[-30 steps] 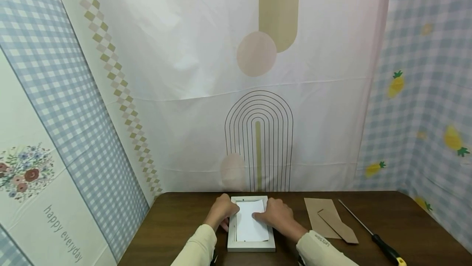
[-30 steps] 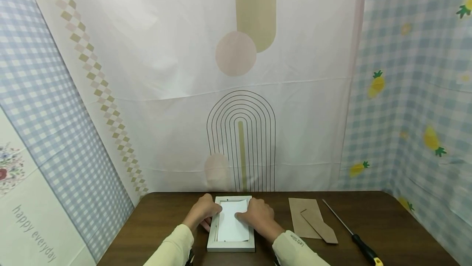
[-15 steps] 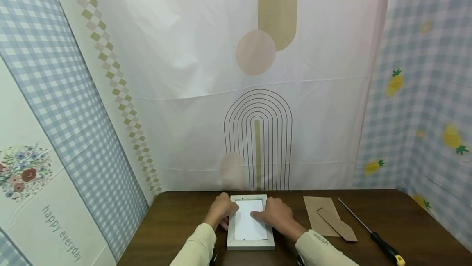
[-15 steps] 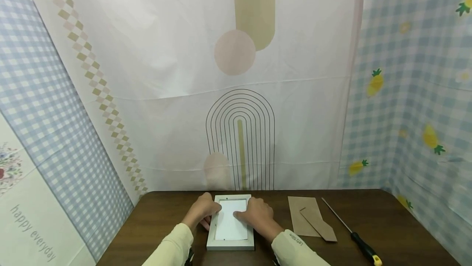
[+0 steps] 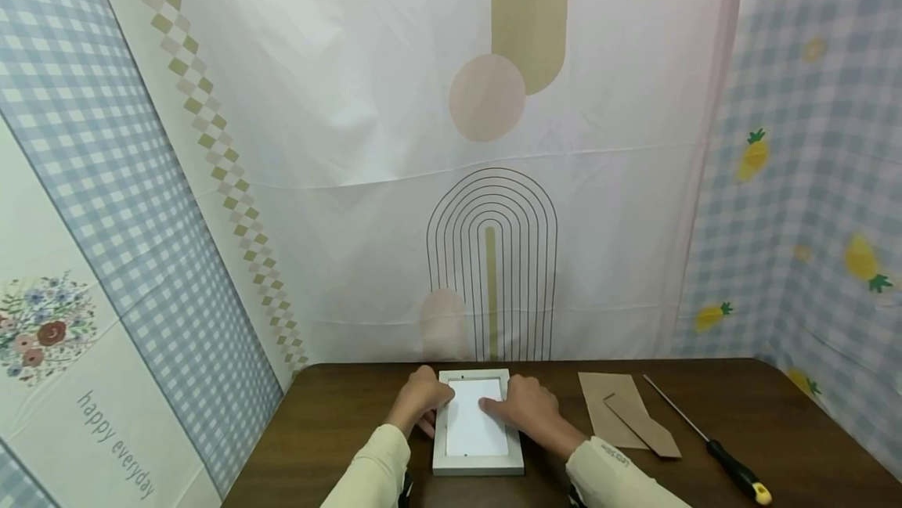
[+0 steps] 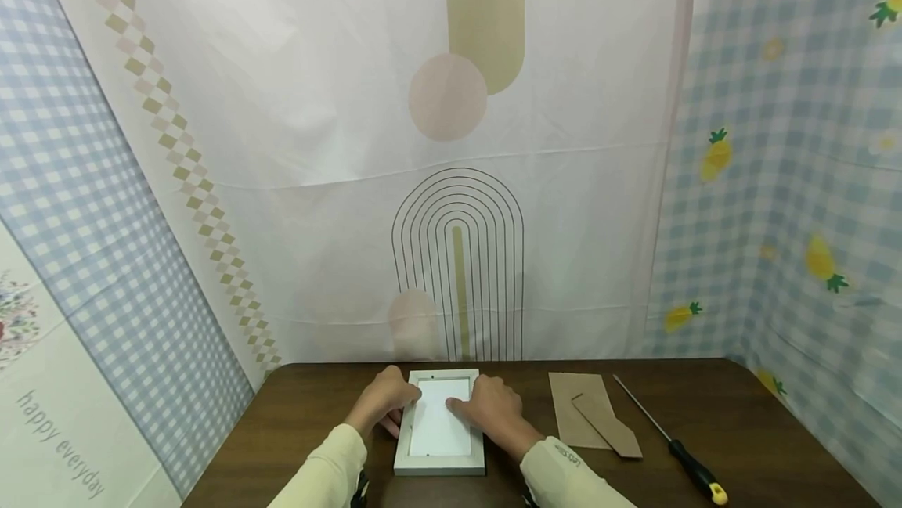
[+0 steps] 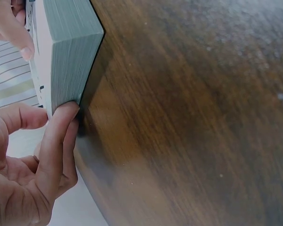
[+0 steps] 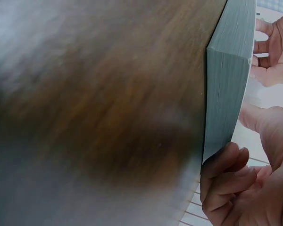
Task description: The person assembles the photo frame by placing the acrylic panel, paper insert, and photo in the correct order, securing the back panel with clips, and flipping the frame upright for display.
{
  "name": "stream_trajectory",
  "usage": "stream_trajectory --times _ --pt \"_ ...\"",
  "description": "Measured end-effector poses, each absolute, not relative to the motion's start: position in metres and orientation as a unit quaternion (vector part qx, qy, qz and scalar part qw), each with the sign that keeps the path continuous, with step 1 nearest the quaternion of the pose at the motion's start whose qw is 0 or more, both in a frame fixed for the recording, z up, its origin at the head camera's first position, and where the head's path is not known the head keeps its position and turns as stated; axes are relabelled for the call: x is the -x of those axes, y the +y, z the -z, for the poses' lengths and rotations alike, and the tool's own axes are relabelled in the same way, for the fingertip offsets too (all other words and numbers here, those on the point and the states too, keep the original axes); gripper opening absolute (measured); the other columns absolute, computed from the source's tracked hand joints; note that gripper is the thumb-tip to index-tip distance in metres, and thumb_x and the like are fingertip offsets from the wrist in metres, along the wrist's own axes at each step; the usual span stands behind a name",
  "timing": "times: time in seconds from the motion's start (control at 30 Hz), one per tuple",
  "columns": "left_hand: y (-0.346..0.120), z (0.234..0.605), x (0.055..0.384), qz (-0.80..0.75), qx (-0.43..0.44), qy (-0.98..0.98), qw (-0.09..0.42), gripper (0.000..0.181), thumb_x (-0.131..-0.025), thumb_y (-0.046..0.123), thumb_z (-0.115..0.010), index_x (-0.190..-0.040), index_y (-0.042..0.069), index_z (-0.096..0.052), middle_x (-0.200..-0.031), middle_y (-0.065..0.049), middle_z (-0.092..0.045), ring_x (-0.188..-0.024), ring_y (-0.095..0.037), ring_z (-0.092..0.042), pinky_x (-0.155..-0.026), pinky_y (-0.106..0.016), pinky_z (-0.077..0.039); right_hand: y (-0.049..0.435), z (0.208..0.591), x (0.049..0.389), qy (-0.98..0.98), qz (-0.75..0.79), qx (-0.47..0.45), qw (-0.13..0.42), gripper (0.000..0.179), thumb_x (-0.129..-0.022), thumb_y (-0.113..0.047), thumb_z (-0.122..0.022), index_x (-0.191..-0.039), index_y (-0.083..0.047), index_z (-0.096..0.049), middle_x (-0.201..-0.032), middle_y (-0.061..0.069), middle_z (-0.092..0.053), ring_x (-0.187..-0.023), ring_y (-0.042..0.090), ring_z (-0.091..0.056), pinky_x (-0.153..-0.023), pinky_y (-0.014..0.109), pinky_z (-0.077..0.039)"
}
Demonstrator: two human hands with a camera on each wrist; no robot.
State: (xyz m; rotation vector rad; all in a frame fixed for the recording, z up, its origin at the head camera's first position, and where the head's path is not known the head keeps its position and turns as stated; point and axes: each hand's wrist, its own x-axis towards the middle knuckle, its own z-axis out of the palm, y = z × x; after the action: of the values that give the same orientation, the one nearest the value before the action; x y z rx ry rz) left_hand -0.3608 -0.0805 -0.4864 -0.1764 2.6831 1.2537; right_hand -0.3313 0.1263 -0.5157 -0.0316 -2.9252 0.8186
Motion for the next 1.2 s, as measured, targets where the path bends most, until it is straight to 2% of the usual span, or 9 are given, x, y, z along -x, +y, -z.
stream_trajectory --times 0.17,0.33,0.57,0.93,1.1,1.2 --pt "-0.082 0.487 0.36 -0.425 0.057 0.899 0.085 0.017 -0.09 0.002 -0.066 -0.104 -0.008 -0.064 -0.083 -0.023 -0.064 -0.064 -0.035 -0.07 -0.047 -0.044 -0.069 0.133 0.519 0.332 -0.96 -0.27 -0.002 0.072 0.056 -0.099 -0.053 -0.082 -0.067 -0.015 -0.057 -0.061 -0.003 -0.044 -0.056 0.013 -0.044 -0.046 0.026 -0.035" --pt "-0.082 0.487 0.36 -0.426 0.058 0.899 0.087 0.012 -0.089 0.0 -0.065 -0.099 -0.006 -0.063 -0.081 -0.024 -0.064 -0.063 -0.035 -0.07 -0.048 -0.044 -0.07 0.141 0.519 0.331 -0.957 -0.277 -0.009 0.084 0.055 -0.103 -0.05 -0.078 -0.067 -0.016 -0.055 -0.059 -0.003 -0.046 -0.052 0.013 -0.044 -0.043 0.024 -0.031" --pt "-0.082 0.484 0.356 -0.418 0.059 0.902 0.088 0.01 -0.088 0.001 -0.064 -0.095 -0.007 -0.063 -0.079 -0.026 -0.066 -0.059 -0.035 -0.07 -0.046 -0.044 -0.069 0.152 0.519 0.329 -0.955 -0.279 -0.011 0.098 0.047 -0.103 -0.046 -0.078 -0.076 -0.013 -0.057 -0.066 0.002 -0.056 -0.057 0.017 -0.049 -0.047 0.029 -0.038" --pt "-0.082 0.486 0.358 -0.419 0.059 0.902 0.086 0.006 -0.088 0.002 -0.065 -0.091 -0.003 -0.061 -0.076 -0.026 -0.067 -0.054 -0.033 -0.069 -0.044 -0.042 -0.068 0.164 0.518 0.327 -0.959 -0.262 -0.015 0.109 0.043 -0.102 -0.038 -0.079 -0.077 -0.011 -0.058 -0.066 0.002 -0.054 -0.058 0.017 -0.049 -0.046 0.027 -0.038" --pt "-0.082 0.485 0.358 -0.419 0.063 0.902 0.085 0.007 -0.089 0.002 -0.065 -0.092 -0.004 -0.062 -0.076 -0.026 -0.068 -0.052 -0.032 -0.068 -0.044 -0.042 -0.068 0.173 0.516 0.33 -0.966 -0.23 -0.015 0.117 0.04 -0.101 -0.036 -0.081 -0.081 -0.005 -0.065 -0.073 0.008 -0.061 -0.066 0.024 -0.061 -0.05 0.034 -0.049" --pt "-0.082 0.485 0.358 -0.418 0.064 0.902 0.085 0.008 -0.089 0.002 -0.066 -0.093 -0.004 -0.061 -0.076 -0.026 -0.068 -0.052 -0.032 -0.068 -0.044 -0.041 -0.068 0.18 0.515 0.332 -0.971 -0.209 -0.014 0.119 0.04 -0.1 -0.034 -0.082 -0.081 -0.003 -0.066 -0.077 0.012 -0.064 -0.069 0.026 -0.063 -0.053 0.038 -0.054"
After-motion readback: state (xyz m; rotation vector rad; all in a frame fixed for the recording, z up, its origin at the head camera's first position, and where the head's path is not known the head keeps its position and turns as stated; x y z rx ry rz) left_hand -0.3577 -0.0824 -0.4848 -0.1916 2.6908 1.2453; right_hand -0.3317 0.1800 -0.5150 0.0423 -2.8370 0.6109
